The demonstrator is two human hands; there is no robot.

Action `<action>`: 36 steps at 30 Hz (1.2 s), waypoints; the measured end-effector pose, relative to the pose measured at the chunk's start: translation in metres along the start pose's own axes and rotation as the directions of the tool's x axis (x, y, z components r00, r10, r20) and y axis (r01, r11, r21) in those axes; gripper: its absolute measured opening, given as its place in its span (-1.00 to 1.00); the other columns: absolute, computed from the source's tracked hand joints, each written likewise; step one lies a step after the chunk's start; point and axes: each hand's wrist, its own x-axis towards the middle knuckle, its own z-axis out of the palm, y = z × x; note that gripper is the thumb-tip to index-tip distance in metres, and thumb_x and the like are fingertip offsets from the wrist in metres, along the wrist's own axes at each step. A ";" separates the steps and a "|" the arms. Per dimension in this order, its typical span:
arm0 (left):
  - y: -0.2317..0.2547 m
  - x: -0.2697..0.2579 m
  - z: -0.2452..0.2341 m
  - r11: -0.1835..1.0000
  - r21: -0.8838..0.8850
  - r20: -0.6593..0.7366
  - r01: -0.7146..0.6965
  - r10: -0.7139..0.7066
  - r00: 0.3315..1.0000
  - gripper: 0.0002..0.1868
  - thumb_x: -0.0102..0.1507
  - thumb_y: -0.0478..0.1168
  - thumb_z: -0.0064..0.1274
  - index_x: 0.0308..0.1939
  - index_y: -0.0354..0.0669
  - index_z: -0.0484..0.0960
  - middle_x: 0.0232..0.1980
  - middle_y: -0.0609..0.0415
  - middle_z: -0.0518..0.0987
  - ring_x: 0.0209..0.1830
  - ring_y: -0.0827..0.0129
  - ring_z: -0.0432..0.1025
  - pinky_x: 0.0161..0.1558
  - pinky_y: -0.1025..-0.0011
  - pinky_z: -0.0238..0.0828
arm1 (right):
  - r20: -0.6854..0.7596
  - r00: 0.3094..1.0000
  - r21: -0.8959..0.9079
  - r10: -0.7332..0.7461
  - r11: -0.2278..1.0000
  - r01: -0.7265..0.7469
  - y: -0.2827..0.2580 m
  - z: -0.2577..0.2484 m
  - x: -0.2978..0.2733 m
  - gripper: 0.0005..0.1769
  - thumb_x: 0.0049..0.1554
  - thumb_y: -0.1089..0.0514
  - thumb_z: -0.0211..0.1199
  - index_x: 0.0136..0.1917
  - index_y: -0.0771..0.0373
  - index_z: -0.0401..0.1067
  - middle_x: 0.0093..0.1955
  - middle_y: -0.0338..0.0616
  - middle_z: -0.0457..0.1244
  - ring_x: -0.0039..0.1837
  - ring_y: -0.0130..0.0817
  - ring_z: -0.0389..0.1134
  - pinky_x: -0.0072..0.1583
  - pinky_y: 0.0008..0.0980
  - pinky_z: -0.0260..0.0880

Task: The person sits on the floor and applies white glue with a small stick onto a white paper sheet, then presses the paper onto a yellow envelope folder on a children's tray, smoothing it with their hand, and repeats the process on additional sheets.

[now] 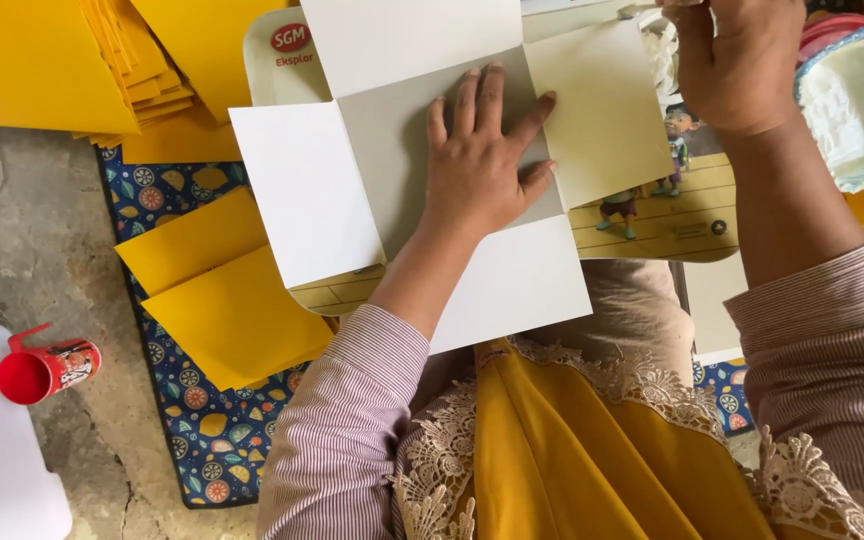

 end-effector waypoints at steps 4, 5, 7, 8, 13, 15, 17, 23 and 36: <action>0.000 0.000 0.001 1.000 -0.007 -0.007 0.009 -0.009 1.000 -0.32 0.25 0.37 0.06 0.42 0.45 0.38 0.49 -0.20 0.21 0.49 -0.11 0.13 0.34 -0.17 0.02 | 0.016 0.999 -0.016 0.032 0.999 -0.031 0.002 0.001 -0.012 -0.71 0.34 0.78 0.39 0.19 0.55 0.54 0.02 0.16 0.42 -0.14 0.05 0.33 -0.04 -0.10 0.31; 0.001 0.000 0.002 1.000 -0.006 0.023 0.017 -0.017 1.000 -0.32 0.26 0.38 0.05 0.44 0.48 0.36 0.51 -0.20 0.18 0.51 -0.12 0.11 0.36 -0.19 0.00 | 0.022 0.999 -0.018 0.046 0.999 -0.046 0.001 0.000 -0.016 -0.72 0.35 0.77 0.39 0.19 0.55 0.53 0.02 0.14 0.44 -0.14 0.02 0.34 -0.05 -0.12 0.31; 0.001 -0.001 0.002 1.000 -0.005 0.016 0.018 -0.018 1.000 -0.33 0.25 0.38 0.05 0.43 0.48 0.37 0.50 -0.19 0.19 0.50 -0.12 0.11 0.35 -0.19 0.02 | 0.035 0.998 -0.011 0.056 0.998 -0.055 -0.006 -0.005 -0.019 -0.74 0.36 0.76 0.39 0.17 0.55 0.51 0.03 0.15 0.45 -0.11 0.03 0.36 0.00 -0.12 0.33; 0.001 0.000 0.002 1.000 -0.003 0.006 0.019 -0.019 1.000 -0.33 0.25 0.37 0.05 0.42 0.48 0.38 0.50 -0.19 0.20 0.50 -0.12 0.11 0.35 -0.20 0.03 | 0.047 0.997 -0.005 0.062 0.998 -0.062 -0.009 -0.007 -0.019 -0.75 0.38 0.75 0.39 0.16 0.55 0.50 0.04 0.15 0.46 -0.07 0.03 0.38 0.05 -0.12 0.35; 0.001 -0.001 0.002 1.000 -0.016 -0.028 0.013 -0.013 1.000 -0.33 0.23 0.35 0.11 0.40 0.43 0.42 0.48 -0.19 0.21 0.48 -0.13 0.14 0.34 -0.16 0.04 | 0.066 0.995 0.001 0.070 0.998 -0.070 -0.020 -0.019 -0.037 -0.73 0.32 0.77 0.37 0.12 0.54 0.44 0.09 0.16 0.42 0.03 0.06 0.30 0.16 -0.08 0.33; 0.002 -0.001 0.002 1.000 -0.018 -0.041 0.012 -0.012 0.999 -0.32 0.22 0.35 0.13 0.39 0.43 0.42 0.48 -0.19 0.22 0.48 -0.14 0.15 0.34 -0.15 0.05 | 0.067 0.996 0.007 0.065 0.998 -0.066 -0.027 -0.027 -0.044 -0.69 0.29 0.80 0.33 0.11 0.54 0.42 0.11 0.17 0.44 0.00 0.04 0.29 0.13 -0.09 0.32; 0.002 -0.001 0.003 1.000 -0.002 0.039 0.029 -0.029 0.999 -0.29 0.25 0.40 0.09 0.44 0.48 0.33 0.54 -0.16 0.13 0.53 -0.13 0.08 0.38 -0.25 0.02 | 0.107 0.989 0.017 0.098 0.995 -0.100 -0.037 -0.037 -0.051 -0.66 0.26 0.82 0.26 0.08 0.50 0.41 0.09 0.14 0.46 -0.08 -0.10 0.26 0.17 -0.17 0.28; 0.002 -0.002 0.003 1.000 0.014 0.030 0.016 -0.017 0.999 -0.31 0.30 0.38 0.05 0.46 0.49 0.29 0.54 -0.17 0.15 0.54 -0.15 0.07 0.39 -0.24 0.00 | 0.214 0.961 -0.025 0.174 0.985 -0.173 -0.065 -0.064 -0.071 -0.71 0.24 0.71 0.29 0.05 0.43 0.45 0.01 0.02 0.43 -0.08 -0.12 0.25 0.12 -0.17 0.28; 0.001 -0.004 0.001 1.000 -0.003 -0.052 0.002 -0.002 0.999 -0.32 0.29 0.37 0.05 0.44 0.40 0.36 0.50 -0.21 0.23 0.50 -0.17 0.13 0.38 -0.20 -0.01 | 0.188 0.943 0.060 0.274 0.955 -0.289 -0.064 -0.086 -0.091 -0.67 0.23 0.79 0.26 0.06 0.48 0.44 0.03 0.04 0.41 0.02 -0.10 0.24 0.16 -0.16 0.31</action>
